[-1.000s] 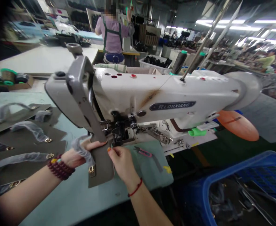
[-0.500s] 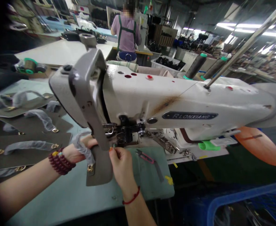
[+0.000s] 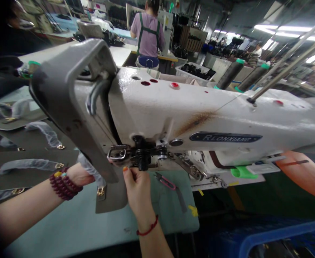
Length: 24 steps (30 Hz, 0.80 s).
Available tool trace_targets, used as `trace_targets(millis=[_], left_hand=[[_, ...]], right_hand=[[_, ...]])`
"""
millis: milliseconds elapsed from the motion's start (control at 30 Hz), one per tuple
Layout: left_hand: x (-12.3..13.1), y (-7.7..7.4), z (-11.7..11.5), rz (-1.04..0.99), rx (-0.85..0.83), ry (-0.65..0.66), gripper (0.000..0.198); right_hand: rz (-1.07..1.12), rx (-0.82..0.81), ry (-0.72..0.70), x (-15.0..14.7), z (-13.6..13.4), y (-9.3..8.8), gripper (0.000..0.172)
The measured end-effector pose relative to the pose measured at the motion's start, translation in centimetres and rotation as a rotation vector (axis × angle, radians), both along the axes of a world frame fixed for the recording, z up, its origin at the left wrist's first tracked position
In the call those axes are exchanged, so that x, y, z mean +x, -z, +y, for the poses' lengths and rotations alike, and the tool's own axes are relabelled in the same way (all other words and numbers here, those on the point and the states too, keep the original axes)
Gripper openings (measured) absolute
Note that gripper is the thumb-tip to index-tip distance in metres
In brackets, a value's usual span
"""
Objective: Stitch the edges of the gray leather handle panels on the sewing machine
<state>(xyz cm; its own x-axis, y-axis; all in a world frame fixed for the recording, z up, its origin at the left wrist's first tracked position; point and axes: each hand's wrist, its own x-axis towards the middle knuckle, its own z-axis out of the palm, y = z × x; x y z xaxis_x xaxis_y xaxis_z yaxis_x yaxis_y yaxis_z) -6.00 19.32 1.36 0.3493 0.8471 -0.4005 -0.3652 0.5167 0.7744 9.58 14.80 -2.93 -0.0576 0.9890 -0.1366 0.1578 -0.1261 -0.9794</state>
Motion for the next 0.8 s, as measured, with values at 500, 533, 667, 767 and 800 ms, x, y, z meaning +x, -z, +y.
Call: trace_targets(millis=[500,533,667,767,800], left_hand=[[-0.3,0.9,0.1,-0.007,-0.03,-0.001,0.041],[-0.3,0.9,0.1,-0.002,-0.028,0.007,0.039],[-0.4,1.4,0.0,0.02,-0.006,0.02,0.034],[-0.3,1.9,-0.2,0.032,0.027,0.008,0.036],[-0.2,2.0,-0.4,0.036,0.044,-0.011,0.035]], right_hand=[[-0.054,-0.007,-0.024,0.3,0.3,-0.5,0.041],[-0.058,-0.006,-0.028,0.3,0.2,-0.6,0.041],[-0.071,0.0,-0.057,0.6,-0.2,-0.9,0.037],[-0.098,-0.001,-0.082,1.0,-0.4,-1.1,0.036],[-0.108,0.005,-0.089,1.3,-0.4,-1.2,0.036]])
